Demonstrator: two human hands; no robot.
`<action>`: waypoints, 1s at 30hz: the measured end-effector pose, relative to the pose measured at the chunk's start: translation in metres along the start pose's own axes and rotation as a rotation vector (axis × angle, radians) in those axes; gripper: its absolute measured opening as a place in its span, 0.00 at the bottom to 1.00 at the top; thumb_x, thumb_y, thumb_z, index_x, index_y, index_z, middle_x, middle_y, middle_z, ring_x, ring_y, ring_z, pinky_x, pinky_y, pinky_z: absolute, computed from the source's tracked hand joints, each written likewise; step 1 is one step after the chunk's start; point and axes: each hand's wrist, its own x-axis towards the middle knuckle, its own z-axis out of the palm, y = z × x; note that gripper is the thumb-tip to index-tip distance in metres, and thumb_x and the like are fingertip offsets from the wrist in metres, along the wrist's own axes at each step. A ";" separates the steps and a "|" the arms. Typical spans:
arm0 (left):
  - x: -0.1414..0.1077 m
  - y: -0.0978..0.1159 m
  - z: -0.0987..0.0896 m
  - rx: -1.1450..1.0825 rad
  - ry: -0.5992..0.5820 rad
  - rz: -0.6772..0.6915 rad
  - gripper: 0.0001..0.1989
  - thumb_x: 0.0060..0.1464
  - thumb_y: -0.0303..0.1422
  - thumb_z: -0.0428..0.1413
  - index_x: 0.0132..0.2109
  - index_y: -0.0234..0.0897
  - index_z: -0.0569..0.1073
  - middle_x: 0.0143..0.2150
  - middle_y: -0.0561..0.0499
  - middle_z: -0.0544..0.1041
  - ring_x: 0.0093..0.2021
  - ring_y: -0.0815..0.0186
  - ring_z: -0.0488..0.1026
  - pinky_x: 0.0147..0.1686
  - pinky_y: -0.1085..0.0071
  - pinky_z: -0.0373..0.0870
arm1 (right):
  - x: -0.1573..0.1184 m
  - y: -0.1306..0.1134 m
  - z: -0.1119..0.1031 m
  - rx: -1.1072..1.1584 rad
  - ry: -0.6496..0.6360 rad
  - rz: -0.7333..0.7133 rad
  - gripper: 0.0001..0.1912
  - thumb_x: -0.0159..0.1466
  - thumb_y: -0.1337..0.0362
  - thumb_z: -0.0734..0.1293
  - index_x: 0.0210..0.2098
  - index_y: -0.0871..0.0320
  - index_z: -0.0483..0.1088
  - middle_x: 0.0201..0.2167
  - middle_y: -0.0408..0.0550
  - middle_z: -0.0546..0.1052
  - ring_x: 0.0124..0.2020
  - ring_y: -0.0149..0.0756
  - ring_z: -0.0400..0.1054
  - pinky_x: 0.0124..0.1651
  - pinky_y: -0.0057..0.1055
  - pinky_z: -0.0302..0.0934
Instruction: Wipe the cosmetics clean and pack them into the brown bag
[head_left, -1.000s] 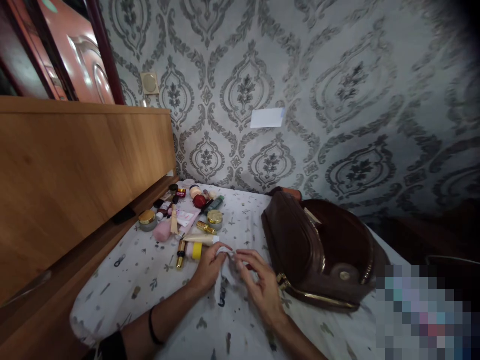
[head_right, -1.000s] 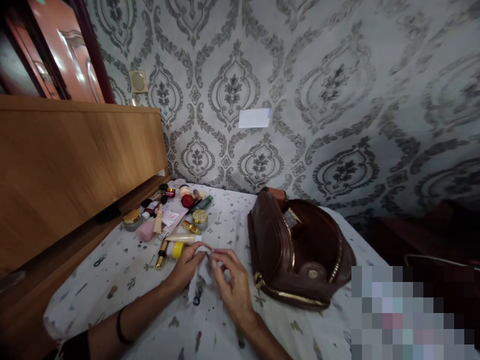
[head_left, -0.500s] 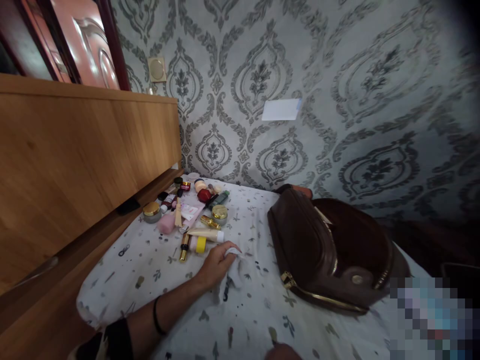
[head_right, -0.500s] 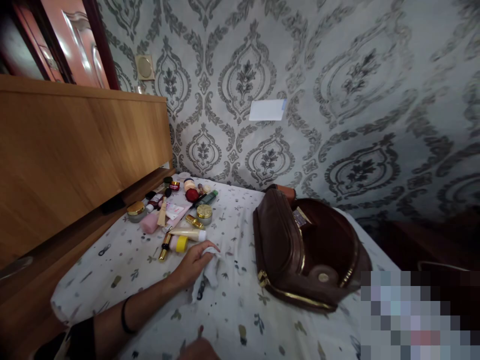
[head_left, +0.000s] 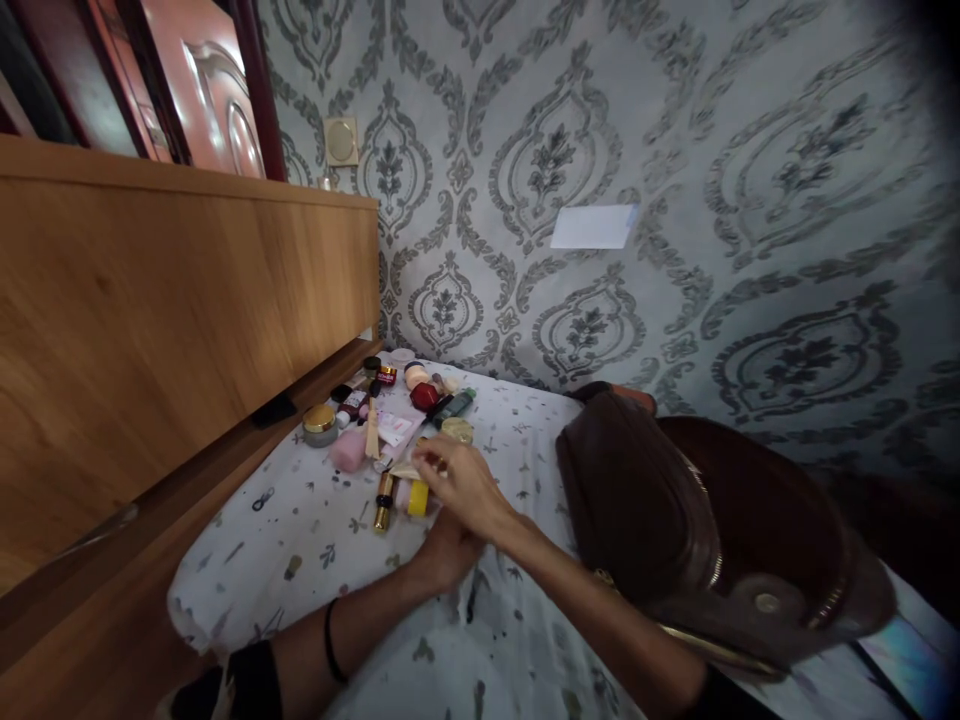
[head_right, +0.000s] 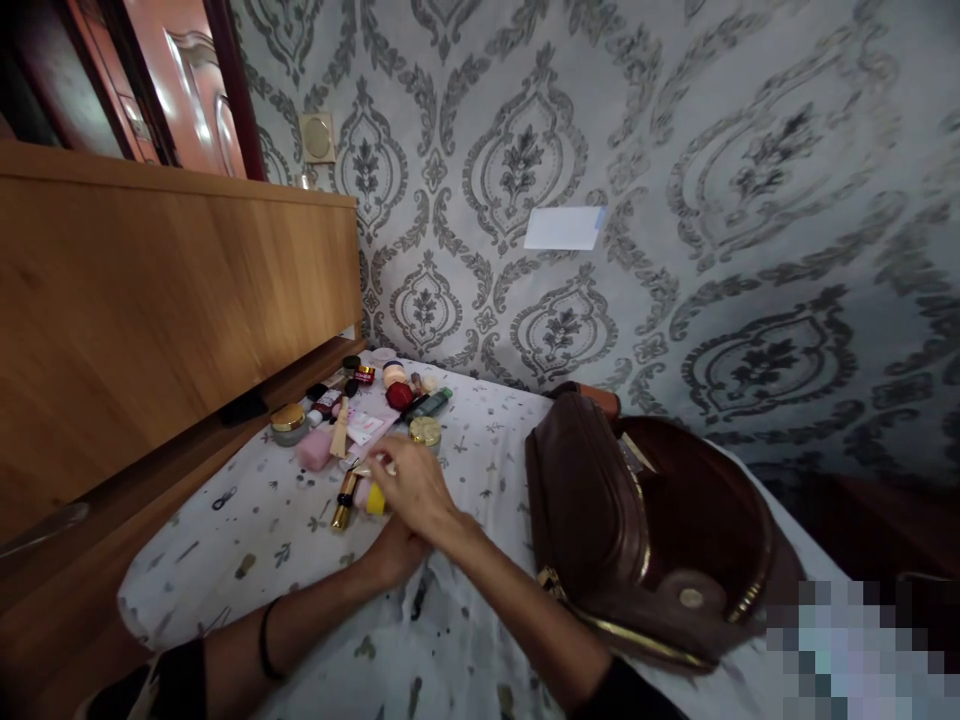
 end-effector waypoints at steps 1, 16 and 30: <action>0.003 0.001 0.000 0.006 0.000 -0.001 0.15 0.62 0.37 0.56 0.53 0.37 0.73 0.51 0.47 0.76 0.48 0.59 0.74 0.48 0.60 0.73 | 0.016 0.009 0.003 -0.090 0.015 0.075 0.11 0.64 0.68 0.63 0.46 0.58 0.73 0.42 0.49 0.77 0.44 0.37 0.71 0.47 0.30 0.61; 0.013 0.001 -0.001 0.083 0.022 -0.039 0.16 0.53 0.25 0.48 0.44 0.34 0.77 0.39 0.49 0.81 0.40 0.61 0.76 0.43 0.69 0.70 | 0.152 0.083 0.054 -0.392 0.033 0.318 0.21 0.62 0.63 0.67 0.53 0.62 0.64 0.55 0.63 0.67 0.57 0.52 0.63 0.54 0.41 0.57; 0.016 -0.003 -0.003 0.088 0.045 -0.001 0.16 0.52 0.25 0.50 0.45 0.34 0.78 0.41 0.47 0.82 0.44 0.58 0.77 0.47 0.66 0.71 | 0.151 0.094 0.043 -0.280 0.202 0.153 0.25 0.58 0.67 0.65 0.54 0.58 0.59 0.52 0.58 0.70 0.53 0.51 0.64 0.51 0.43 0.60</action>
